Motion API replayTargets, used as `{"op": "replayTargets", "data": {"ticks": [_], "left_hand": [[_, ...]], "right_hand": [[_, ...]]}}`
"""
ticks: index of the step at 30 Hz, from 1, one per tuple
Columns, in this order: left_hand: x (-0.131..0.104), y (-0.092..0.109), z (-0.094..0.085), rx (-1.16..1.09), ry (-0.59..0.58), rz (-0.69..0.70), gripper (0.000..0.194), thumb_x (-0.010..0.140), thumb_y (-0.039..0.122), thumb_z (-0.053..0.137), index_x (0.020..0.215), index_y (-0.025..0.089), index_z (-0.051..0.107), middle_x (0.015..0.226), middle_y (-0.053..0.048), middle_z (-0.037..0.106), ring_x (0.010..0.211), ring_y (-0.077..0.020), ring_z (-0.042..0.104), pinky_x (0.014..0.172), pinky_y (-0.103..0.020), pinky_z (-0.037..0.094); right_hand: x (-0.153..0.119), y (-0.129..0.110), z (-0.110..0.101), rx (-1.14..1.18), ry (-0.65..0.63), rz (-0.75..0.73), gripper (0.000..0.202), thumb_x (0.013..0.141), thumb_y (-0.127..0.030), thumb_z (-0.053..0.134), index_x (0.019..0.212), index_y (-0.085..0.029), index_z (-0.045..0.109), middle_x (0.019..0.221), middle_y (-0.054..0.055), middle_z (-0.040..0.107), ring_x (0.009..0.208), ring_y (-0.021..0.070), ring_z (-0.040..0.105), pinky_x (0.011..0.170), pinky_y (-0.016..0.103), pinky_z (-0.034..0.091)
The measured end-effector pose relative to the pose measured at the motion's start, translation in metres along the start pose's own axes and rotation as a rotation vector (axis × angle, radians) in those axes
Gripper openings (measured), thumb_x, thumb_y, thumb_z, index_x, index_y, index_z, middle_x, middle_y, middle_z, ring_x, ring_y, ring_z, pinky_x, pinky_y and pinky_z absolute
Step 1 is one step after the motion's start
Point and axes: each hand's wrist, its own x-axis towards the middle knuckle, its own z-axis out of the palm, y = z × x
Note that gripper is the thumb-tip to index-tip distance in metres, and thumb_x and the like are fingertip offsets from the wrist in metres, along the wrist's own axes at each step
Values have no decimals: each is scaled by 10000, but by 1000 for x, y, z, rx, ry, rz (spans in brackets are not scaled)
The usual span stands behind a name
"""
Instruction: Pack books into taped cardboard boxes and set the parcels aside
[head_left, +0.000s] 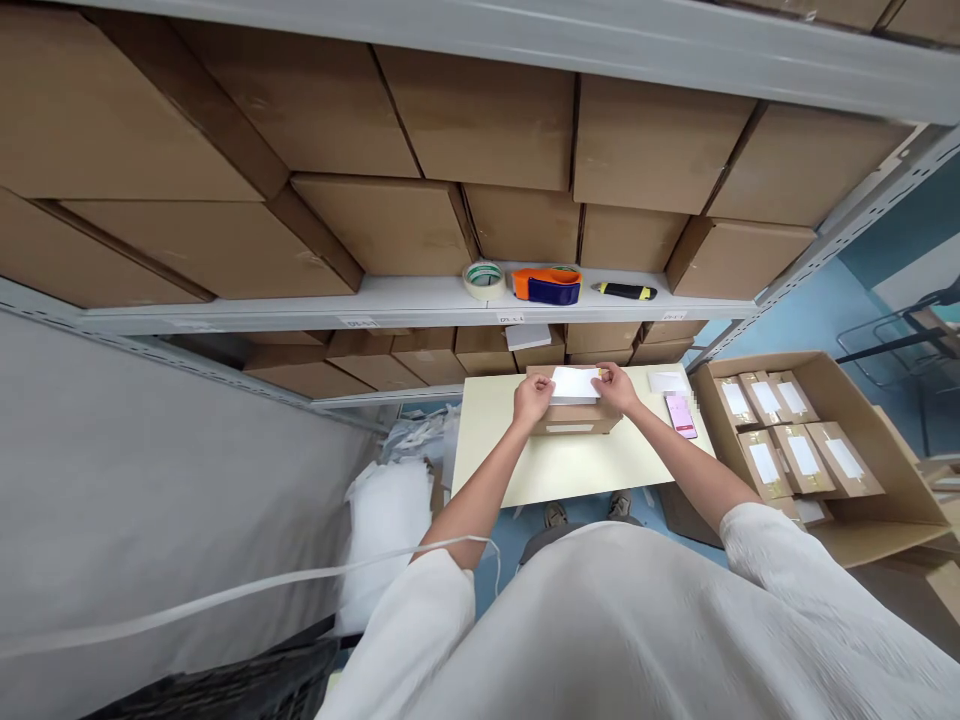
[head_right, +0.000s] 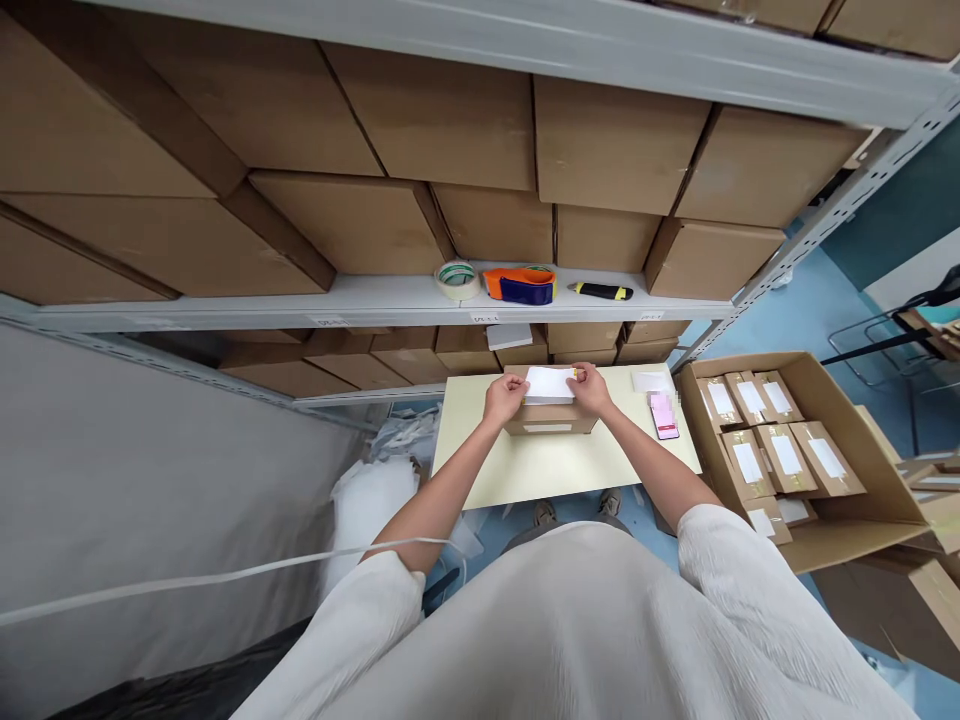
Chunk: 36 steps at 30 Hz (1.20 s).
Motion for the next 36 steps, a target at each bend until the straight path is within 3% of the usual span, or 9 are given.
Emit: {"op": "replayTargets", "data": {"ticks": [4, 8, 13, 24, 31, 34, 36], "left_hand": [[-1, -4, 2, 180, 18, 44, 109, 939, 277, 638, 889, 244, 728, 1109, -71, 774, 1047, -250, 701, 954, -365, 532], [-3, -6, 6, 385, 16, 20, 135, 974, 275, 605, 928, 259, 730, 1216, -89, 751, 1208, -322, 634, 1050, -467, 457], [-6, -6, 10, 533, -7, 38, 179, 979, 254, 566, 943, 252, 741, 1285, -127, 703, 1327, -379, 536, 1063, -515, 399], [0, -13, 11, 518, -11, 122, 226, 955, 258, 550, 996, 235, 771, 1263, -205, 677, 1300, -463, 513, 1047, -641, 387], [-3, -11, 9, 554, -8, 122, 215, 971, 262, 564, 1111, 237, 725, 1272, -195, 665, 1307, -439, 513, 1062, -605, 391], [-7, -11, 6, 587, -4, 171, 269, 985, 242, 557, 1226, 221, 675, 1310, -196, 655, 1327, -422, 518, 1080, -572, 398], [-9, -13, 4, 599, -71, 300, 337, 979, 156, 510, 1271, 218, 665, 1378, -192, 645, 1364, -389, 523, 1106, -537, 400]], "right_hand": [[-3, 0, 9, -104, 49, 22, 473, 789, -360, 663, 1245, -253, 602, 765, -54, 602, 817, 228, 640, 819, 371, 529], [-3, 5, 14, -229, 37, 16, 473, 829, -322, 636, 1294, -259, 575, 787, -39, 626, 852, 253, 659, 811, 385, 529], [-1, 6, 18, -370, 13, -2, 464, 877, -286, 602, 1339, -261, 557, 821, -26, 639, 856, 264, 664, 824, 395, 526], [0, 7, 27, -579, -31, -8, 488, 947, -244, 581, 1433, -245, 540, 927, 14, 718, 916, 271, 689, 952, 414, 496], [-1, 15, 26, -619, -20, -66, 456, 974, -258, 572, 1428, -237, 550, 954, 21, 717, 977, 265, 670, 974, 409, 474], [-5, 14, 26, -692, 30, -102, 435, 972, -290, 593, 1399, -208, 589, 1147, 104, 713, 1107, 310, 624, 991, 441, 463], [-11, 12, 28, -748, 52, -172, 404, 984, -281, 570, 1371, -180, 626, 1310, 169, 666, 1201, 344, 571, 1015, 464, 447]]}}
